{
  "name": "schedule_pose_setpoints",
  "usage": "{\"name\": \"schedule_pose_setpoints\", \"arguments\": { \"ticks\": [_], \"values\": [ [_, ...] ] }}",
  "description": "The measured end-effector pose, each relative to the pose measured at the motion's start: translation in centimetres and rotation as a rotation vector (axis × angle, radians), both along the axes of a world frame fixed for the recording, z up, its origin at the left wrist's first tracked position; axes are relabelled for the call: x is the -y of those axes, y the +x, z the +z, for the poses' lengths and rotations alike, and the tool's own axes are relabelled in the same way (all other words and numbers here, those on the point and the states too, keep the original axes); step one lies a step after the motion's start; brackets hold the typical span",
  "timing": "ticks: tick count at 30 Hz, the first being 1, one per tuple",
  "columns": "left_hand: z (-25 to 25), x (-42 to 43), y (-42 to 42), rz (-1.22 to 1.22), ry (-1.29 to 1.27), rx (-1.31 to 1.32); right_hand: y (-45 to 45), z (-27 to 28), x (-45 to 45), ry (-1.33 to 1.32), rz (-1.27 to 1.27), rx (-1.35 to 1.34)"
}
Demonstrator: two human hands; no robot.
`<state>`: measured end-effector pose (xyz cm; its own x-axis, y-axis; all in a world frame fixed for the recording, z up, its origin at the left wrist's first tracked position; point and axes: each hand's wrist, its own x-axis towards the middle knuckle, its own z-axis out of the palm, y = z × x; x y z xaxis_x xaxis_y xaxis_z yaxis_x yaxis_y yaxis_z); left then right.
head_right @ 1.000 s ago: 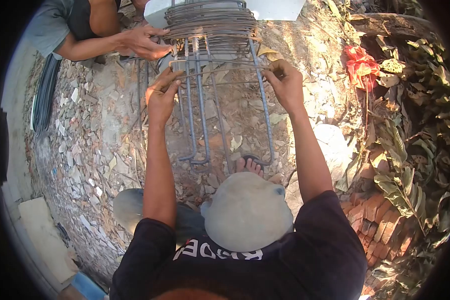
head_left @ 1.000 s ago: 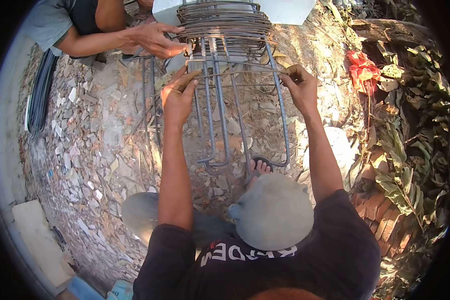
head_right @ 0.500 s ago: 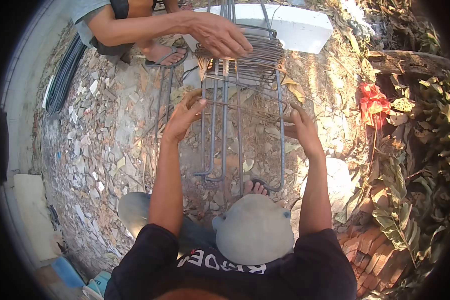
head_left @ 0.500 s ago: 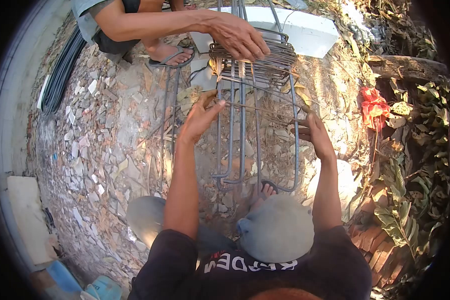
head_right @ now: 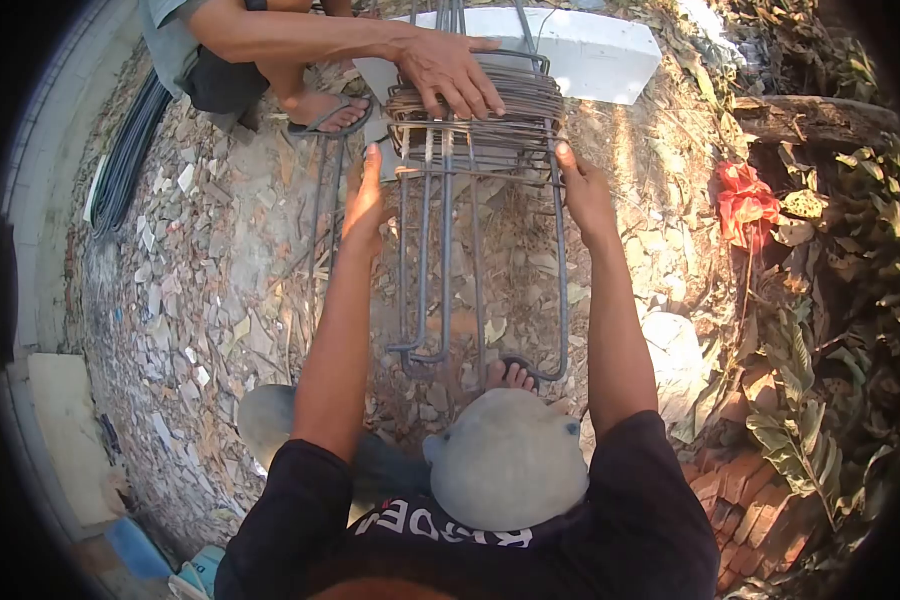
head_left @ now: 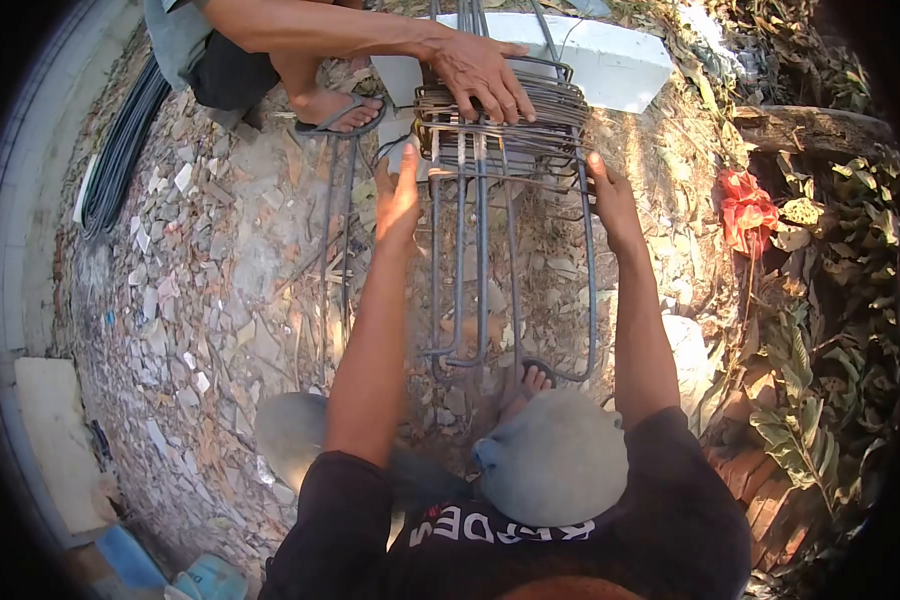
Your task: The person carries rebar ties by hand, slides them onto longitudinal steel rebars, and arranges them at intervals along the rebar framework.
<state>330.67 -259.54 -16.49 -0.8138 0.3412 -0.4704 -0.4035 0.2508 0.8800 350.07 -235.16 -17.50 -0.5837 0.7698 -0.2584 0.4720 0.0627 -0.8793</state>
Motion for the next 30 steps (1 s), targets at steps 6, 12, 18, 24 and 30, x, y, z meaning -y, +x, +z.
{"name": "schedule_pose_setpoints", "arguments": {
  "ticks": [6, 12, 18, 24, 30],
  "values": [
    [-1.0, 0.9, 0.7, -0.18, 0.122, -0.085, 0.4, -2.1, 1.4, -0.192, -0.104, -0.201],
    [-3.5, 0.8, 2.2, -0.05, 0.17, -0.221, -0.3, -3.0, 1.3, -0.118, -0.164, -0.251],
    [-1.4, -0.5, -0.5, -0.115, 0.104, -0.492, -1.5, -2.6, 1.2, -0.001, -0.099, -0.257],
    [-1.7, -0.3, -1.6, -0.2, 0.179, -0.418, -1.5, -2.0, -2.0, 0.051, -0.131, -0.146],
    [-5.2, 2.0, -1.6, -0.195, 0.32, -0.168, -0.8, -0.3, -2.5, 0.12, -0.025, -0.253]
  ]
}}
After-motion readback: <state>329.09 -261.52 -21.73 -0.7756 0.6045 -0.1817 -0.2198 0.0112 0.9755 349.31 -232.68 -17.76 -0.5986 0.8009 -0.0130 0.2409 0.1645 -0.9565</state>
